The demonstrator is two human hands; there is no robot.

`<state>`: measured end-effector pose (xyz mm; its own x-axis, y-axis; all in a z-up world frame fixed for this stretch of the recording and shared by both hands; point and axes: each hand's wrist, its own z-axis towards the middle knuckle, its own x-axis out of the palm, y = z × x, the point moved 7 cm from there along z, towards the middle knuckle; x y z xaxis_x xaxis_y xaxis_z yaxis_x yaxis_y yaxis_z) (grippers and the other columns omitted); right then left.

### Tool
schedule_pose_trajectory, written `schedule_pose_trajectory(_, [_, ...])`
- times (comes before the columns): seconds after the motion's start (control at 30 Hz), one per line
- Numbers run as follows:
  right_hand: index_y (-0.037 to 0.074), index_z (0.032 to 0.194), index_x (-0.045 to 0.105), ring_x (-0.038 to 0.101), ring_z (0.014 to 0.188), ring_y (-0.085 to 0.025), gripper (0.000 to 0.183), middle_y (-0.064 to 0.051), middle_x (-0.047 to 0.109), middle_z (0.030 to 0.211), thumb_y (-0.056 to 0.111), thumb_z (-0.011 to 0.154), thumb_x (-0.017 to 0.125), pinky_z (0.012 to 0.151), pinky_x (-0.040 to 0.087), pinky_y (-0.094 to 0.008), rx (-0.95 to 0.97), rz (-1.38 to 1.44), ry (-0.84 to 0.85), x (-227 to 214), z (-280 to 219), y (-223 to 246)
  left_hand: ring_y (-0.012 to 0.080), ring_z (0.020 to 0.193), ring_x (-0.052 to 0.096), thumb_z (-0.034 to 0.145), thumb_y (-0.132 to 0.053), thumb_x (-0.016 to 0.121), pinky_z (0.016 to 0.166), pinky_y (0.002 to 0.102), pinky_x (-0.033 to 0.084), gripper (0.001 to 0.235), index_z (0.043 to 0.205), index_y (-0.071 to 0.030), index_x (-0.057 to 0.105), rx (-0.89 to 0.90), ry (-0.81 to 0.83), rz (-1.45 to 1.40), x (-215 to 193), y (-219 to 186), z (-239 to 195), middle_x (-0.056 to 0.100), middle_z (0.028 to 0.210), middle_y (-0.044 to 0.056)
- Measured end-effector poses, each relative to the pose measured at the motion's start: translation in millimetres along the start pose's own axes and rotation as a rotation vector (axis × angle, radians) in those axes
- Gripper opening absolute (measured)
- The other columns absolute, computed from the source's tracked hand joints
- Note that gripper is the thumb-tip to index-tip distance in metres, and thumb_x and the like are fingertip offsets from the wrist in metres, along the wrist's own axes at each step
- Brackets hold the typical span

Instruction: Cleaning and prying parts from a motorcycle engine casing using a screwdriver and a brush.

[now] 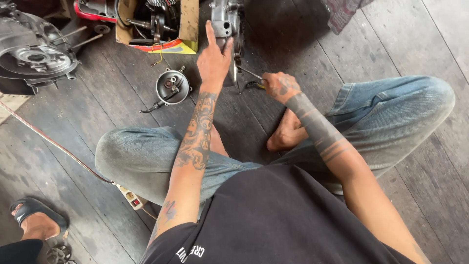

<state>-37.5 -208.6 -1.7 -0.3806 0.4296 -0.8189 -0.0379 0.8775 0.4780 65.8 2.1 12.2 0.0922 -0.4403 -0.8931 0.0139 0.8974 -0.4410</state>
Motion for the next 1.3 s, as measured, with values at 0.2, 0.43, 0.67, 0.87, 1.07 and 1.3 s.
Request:
schedule_pose_trajectory(0.2, [0.008, 0.094, 0.071, 0.07, 0.071, -0.037, 0.014, -0.011, 0.075, 0.081, 0.012, 0.093, 0.058, 0.064, 0.055, -0.048, -0.136, -0.006, -0.091, 3, -10, -15, 0.0301, 0.071, 0.073, 0.105, -0.064, 0.049, 0.069, 0.042, 0.057, 0.085, 0.163, -0.014, 0.013, 0.042, 0.011, -0.023, -8, 9, 9, 0.074, 0.077, 0.009])
schedule_pose_trajectory(0.43, [0.007, 0.1, 0.065, 0.07, 0.07, -0.045, 0.015, -0.021, 0.074, 0.081, 0.019, 0.097, 0.056, 0.065, 0.054, -0.054, 0.008, 0.006, -0.179, -2, 2, 7, 0.0302, 0.07, 0.072, 0.106, -0.062, 0.052, 0.07, 0.043, 0.057, 0.079, 0.162, -0.017, 0.02, 0.115, -0.031, -0.022, -15, 13, 12, 0.074, 0.076, 0.009])
schedule_pose_trajectory(0.67, [0.005, 0.091, 0.064, 0.067, 0.062, -0.045, 0.011, -0.019, 0.072, 0.076, 0.013, 0.095, 0.058, 0.058, 0.053, -0.052, -0.038, 0.057, -0.27, -10, -11, 24, 0.026, 0.068, 0.072, 0.106, -0.059, 0.058, 0.071, 0.038, 0.056, 0.077, 0.162, -0.02, 0.023, 0.2, -0.003, -0.048, -15, 14, 14, 0.075, 0.076, 0.008])
schedule_pose_trajectory(0.87, [0.006, 0.088, 0.063, 0.068, 0.054, -0.037, 0.013, -0.016, 0.071, 0.069, 0.014, 0.097, 0.059, 0.052, 0.053, -0.048, -0.09, -0.026, -0.262, 27, 5, 17, 0.0276, 0.073, 0.074, 0.107, -0.061, 0.055, 0.072, 0.04, 0.056, 0.075, 0.162, -0.022, 0.021, 0.206, -0.001, -0.041, -12, 20, 12, 0.077, 0.083, 0.009])
schedule_pose_trajectory(1.07, [0.007, 0.087, 0.056, 0.066, 0.053, -0.036, 0.014, -0.014, 0.068, 0.066, 0.014, 0.099, 0.057, 0.05, 0.051, -0.048, -0.109, 0.014, -0.295, 51, 0, 13, 0.026, 0.066, 0.071, 0.108, -0.064, 0.052, 0.067, 0.038, 0.055, 0.078, 0.163, -0.02, 0.02, 0.214, 0.003, -0.015, -8, 20, 11, 0.073, 0.073, 0.007])
schedule_pose_trajectory(1.3, [0.01, 0.094, 0.064, 0.067, 0.057, -0.037, 0.01, -0.011, 0.069, 0.067, 0.019, 0.097, 0.06, 0.053, 0.051, -0.049, -0.152, -0.074, -0.266, 33, -10, 18, 0.0259, 0.063, 0.07, 0.107, -0.063, 0.053, 0.065, 0.037, 0.054, 0.077, 0.162, -0.018, 0.024, 0.234, -0.035, -0.037, -19, 14, 11, 0.071, 0.07, 0.007])
